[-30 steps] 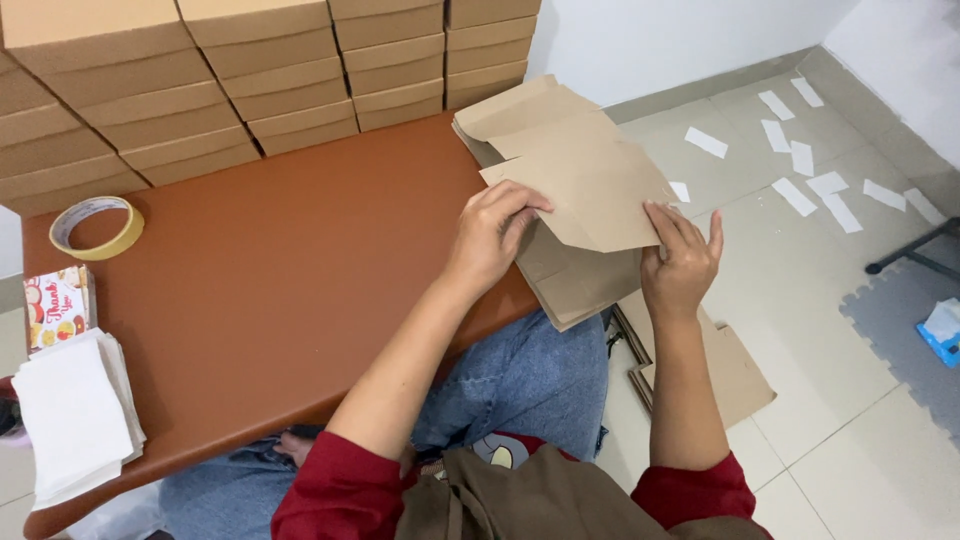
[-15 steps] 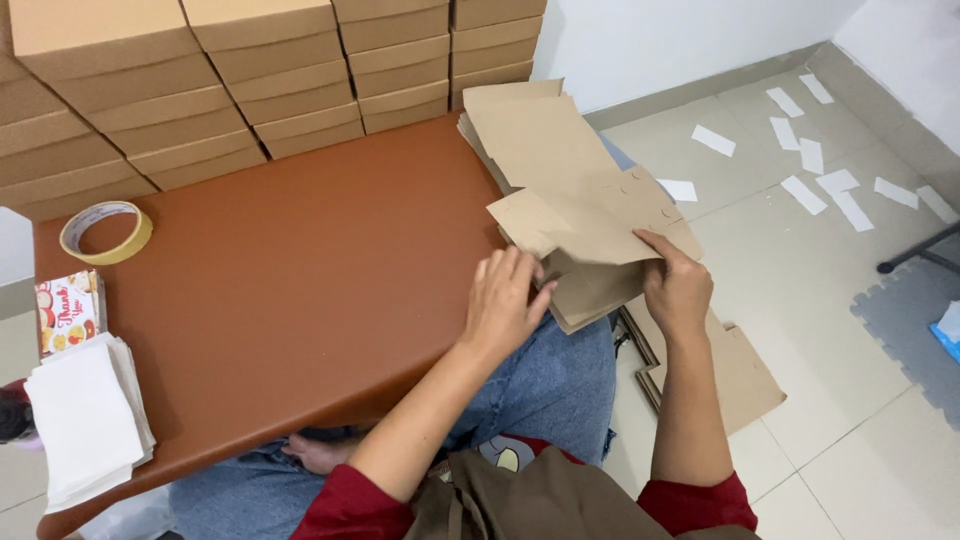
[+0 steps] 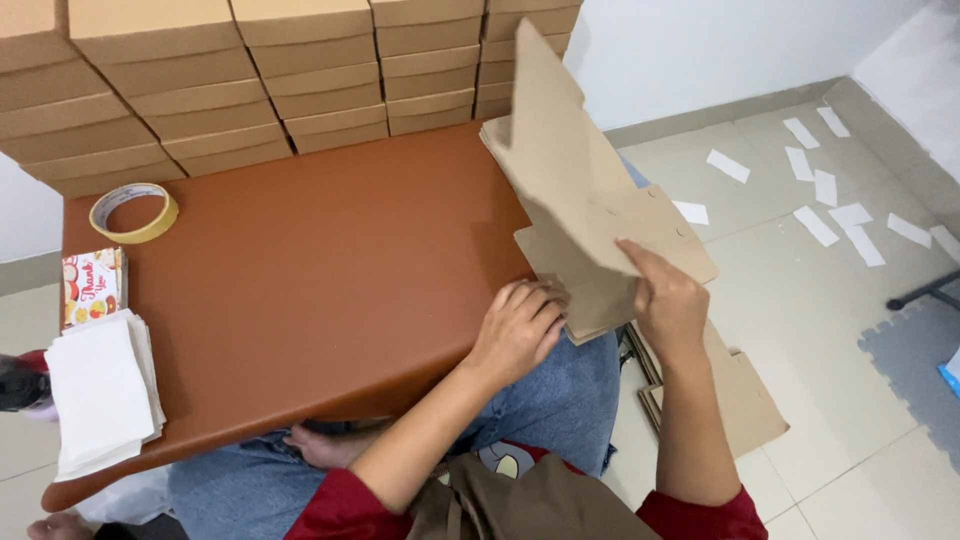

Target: Assembling a cardboard box by folding flat cardboard sheets into a 3D shape

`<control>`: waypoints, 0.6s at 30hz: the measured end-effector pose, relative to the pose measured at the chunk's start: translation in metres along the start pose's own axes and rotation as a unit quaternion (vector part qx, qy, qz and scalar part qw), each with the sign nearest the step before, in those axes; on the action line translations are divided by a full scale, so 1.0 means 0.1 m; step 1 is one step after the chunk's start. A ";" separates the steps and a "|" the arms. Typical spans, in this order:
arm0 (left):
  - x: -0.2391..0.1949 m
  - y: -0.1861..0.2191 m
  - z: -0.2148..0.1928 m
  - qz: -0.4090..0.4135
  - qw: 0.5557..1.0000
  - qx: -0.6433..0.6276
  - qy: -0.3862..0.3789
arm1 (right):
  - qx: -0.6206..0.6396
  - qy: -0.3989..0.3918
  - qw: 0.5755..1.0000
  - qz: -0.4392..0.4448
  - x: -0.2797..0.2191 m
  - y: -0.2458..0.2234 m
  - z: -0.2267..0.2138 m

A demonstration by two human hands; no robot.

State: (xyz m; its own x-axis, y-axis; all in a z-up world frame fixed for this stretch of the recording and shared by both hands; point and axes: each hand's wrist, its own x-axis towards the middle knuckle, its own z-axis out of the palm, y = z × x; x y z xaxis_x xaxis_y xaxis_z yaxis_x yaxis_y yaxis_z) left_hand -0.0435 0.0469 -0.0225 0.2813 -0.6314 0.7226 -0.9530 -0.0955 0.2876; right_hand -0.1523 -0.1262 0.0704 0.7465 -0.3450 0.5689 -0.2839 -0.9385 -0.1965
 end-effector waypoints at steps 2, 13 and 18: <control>-0.26 -0.13 -0.04 -0.015 0.995 0.053 0.085 | 0.022 -0.020 0.998 -0.048 -0.05 -0.18 0.02; -1.32 -0.04 -1.85 -0.183 0.934 0.295 0.090 | 0.081 0.006 0.931 -0.356 -0.36 -1.28 0.63; -1.50 -0.15 -2.24 -0.281 0.938 0.181 0.095 | 0.252 -0.299 0.887 -0.246 0.04 -1.68 0.14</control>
State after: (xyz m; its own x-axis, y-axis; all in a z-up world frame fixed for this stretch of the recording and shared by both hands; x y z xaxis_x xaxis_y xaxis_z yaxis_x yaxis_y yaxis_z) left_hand -0.0459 0.3151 0.0055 0.7336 -0.2579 0.6288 -0.6136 -0.6491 0.4496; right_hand -0.0933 0.0301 0.0945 0.9336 0.3037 0.1900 0.3580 -0.8125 -0.4601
